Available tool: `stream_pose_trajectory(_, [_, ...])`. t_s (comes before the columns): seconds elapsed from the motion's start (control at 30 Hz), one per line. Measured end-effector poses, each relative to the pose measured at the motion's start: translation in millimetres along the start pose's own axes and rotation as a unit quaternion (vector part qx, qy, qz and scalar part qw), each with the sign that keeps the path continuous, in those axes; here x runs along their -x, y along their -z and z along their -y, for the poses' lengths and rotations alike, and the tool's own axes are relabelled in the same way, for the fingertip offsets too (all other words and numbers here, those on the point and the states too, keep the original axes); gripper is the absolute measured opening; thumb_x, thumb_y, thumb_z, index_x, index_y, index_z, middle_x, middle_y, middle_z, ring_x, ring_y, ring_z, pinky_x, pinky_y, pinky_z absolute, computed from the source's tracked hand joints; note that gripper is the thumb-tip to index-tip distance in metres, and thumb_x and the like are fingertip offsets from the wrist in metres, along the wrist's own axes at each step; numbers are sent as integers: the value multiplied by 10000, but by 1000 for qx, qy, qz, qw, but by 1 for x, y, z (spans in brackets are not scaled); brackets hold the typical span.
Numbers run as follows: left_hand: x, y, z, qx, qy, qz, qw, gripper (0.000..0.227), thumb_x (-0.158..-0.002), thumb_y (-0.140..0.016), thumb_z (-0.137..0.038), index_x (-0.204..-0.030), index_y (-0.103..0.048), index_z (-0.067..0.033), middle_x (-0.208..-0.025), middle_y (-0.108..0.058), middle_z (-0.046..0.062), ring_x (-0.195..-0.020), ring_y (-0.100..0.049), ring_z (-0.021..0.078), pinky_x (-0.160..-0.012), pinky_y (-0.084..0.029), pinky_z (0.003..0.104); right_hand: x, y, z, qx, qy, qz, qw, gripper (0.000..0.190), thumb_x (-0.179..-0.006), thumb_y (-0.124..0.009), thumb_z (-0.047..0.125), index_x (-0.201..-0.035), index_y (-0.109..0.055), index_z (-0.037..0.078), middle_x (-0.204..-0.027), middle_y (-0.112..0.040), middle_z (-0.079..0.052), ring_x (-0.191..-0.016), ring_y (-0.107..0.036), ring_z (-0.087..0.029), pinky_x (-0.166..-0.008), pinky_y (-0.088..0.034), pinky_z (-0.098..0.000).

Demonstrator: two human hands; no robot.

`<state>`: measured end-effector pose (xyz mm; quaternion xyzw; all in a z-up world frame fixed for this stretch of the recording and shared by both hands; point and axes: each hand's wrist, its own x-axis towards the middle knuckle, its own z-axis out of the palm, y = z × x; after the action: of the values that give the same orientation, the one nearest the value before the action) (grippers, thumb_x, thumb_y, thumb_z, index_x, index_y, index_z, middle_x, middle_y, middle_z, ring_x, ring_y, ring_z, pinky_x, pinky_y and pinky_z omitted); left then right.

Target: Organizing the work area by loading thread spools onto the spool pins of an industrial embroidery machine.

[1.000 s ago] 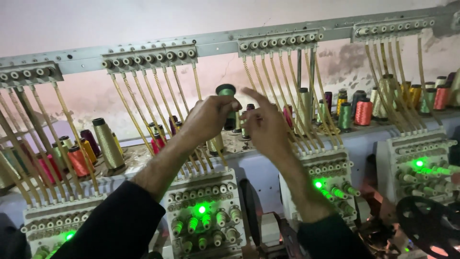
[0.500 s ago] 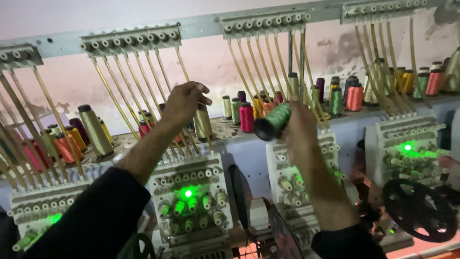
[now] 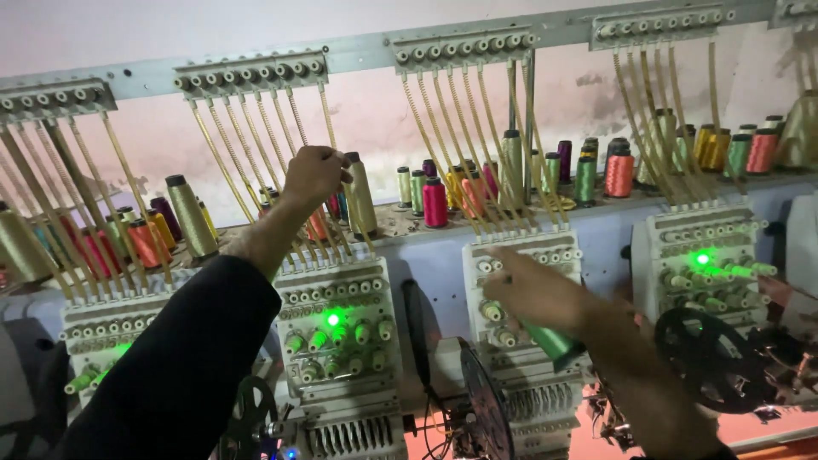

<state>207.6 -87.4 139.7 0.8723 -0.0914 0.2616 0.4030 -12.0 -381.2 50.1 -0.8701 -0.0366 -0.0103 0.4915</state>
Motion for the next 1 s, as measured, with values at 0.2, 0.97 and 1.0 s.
stream_pose_trajectory(0.2, [-14,13,15,-46,40,-14,998,285,-960,-555,-250,-1052,-779,-100,-759,-761,65,-668,-762,185,-669,-593,338,-16,-19,-14,183,-13,77,980,703,-1007,-563,399,-1571,-349,37,-1044,-738,-212,-600,-737,-208,-492,-623,-322])
stream_pose_trajectory(0.97, [16,-2,-50,-170,61,248,952,422,-1054,-581,-462,-1060,-778,-88,-835,-704,48,-503,-448,84,-506,-422,228,15,-112,-29,279,137,190,931,538,-1074,-587,373,-635,-511,73,-602,-489,-61,-532,-437,-204,-548,-339,-406])
stream_pose_trajectory(1.0, [13,-10,-54,-107,53,198,973,381,-1059,-589,-411,-1116,-760,-76,-950,-731,66,-532,-437,76,-486,-391,208,12,-117,-33,312,158,174,920,542,-1049,-598,394,-664,-566,12,-653,-586,-140,-601,-558,-281,-593,-398,-470])
